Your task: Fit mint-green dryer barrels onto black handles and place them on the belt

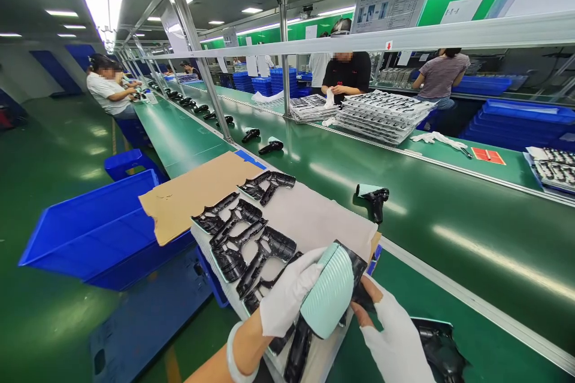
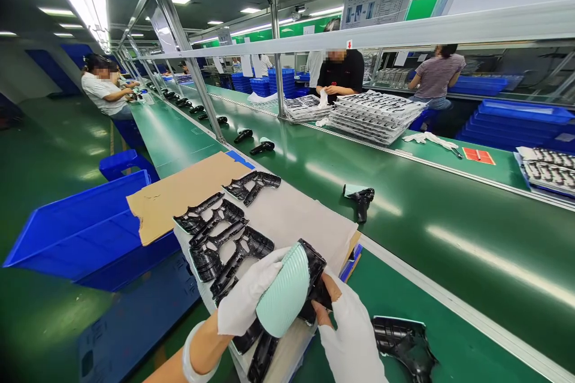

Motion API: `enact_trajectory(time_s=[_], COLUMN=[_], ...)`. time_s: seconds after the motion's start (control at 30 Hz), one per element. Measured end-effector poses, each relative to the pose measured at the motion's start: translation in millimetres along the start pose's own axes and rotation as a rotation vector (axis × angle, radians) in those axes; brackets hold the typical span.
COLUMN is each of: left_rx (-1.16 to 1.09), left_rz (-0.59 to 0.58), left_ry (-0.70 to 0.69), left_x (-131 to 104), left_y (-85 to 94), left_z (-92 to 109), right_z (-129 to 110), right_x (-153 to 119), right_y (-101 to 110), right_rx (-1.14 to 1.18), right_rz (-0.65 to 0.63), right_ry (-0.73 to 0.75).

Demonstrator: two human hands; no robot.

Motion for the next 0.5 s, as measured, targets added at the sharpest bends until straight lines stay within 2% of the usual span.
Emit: enact_trajectory(time_s=[0.2, 0.3, 0.37, 0.5], left_rx=[-0.019, 0.032, 0.116, 0.374], left_rz=[0.019, 0.005, -0.059, -0.232], left_ry=[-0.004, 0.030, 0.018, -0.140], left_x=[2, 0, -4, -10], left_y=[-1.2, -2.6, -3.3, -3.0], left_z=[-8, -8, -4, 6], right_z=[4, 8, 8, -6], right_x=[-5, -5, -3, -1], right_y=[-2, -1, 3, 12], right_rx=[-0.025, 0.118, 0.348, 0.993], right_rz=[0.003, -0.032, -0.152, -0.515], right_ry=[-0.007, -0.069, -0.159, -0.332])
Point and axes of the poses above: each hand's wrist, its own x-axis towards the middle knuckle, its own y-axis out of the back of the hand, z = x × y, the point moved 3 cm from there along x, towards the middle knuckle, and after that the axes turned 13 degrees about -z, right-handed, at the moved point
